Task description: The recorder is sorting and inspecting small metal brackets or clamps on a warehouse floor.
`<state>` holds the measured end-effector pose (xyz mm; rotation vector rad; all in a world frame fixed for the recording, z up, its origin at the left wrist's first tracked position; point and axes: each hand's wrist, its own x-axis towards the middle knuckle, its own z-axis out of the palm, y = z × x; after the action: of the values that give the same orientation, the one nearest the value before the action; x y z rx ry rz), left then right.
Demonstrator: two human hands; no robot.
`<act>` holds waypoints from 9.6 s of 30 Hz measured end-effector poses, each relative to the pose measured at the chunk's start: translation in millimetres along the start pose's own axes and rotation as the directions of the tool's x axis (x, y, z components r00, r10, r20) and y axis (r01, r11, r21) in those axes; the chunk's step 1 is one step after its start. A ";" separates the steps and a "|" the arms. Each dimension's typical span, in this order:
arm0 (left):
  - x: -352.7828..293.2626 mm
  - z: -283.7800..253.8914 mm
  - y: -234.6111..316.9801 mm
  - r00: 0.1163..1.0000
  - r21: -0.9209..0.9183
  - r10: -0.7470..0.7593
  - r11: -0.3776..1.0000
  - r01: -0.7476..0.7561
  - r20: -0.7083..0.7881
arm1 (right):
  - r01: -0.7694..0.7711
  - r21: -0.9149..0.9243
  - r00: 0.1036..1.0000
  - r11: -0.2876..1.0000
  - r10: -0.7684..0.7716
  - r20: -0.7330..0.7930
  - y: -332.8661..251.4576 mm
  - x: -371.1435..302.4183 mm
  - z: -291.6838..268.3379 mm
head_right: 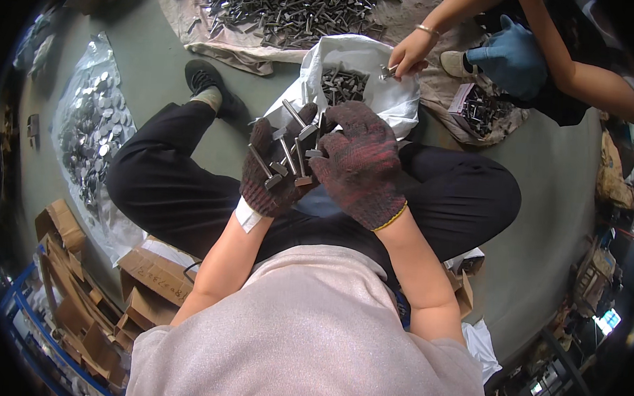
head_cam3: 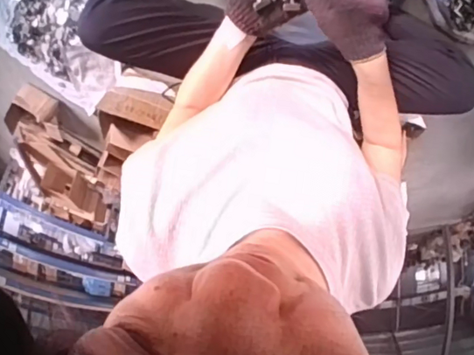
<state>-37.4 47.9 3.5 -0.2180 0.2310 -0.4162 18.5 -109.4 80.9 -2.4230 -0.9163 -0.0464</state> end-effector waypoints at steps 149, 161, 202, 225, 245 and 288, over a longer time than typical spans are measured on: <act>278.3 -114.1 278.4 0.784 0.331 0.575 -0.711 0.620 -0.233 | -0.320 -0.053 0.836 0.946 0.309 0.453 156.5 95.8 -66.2; 268.1 -126.4 322.1 0.737 0.845 0.558 -0.115 0.523 -0.380 | -0.318 -0.065 0.843 0.946 0.314 0.436 158.7 93.7 -66.1; 257.6 -13.7 240.9 0.946 -0.003 0.310 0.950 -0.311 0.093 | -0.170 -0.123 0.892 0.978 0.206 0.402 145.5 80.8 -59.2; 73.3 40.2 36.6 0.854 0.439 0.515 0.752 -0.491 0.073 | -0.145 0.548 0.956 0.824 0.260 -0.137 21.6 53.3 27.9; 42.2 29.4 26.4 0.944 0.079 0.270 0.954 -0.289 0.187 | -0.156 0.412 0.894 0.898 0.306 -0.327 -6.0 21.9 22.0; 15.2 26.0 14.6 0.996 -0.037 0.062 0.997 -0.060 0.057 | 0.068 0.167 0.985 0.984 -0.039 -0.171 26.4 24.8 -10.3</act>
<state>-11.5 58.7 21.8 -0.2568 0.1877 -0.3445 55.6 -115.9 82.4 -2.1984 -0.8717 -0.1800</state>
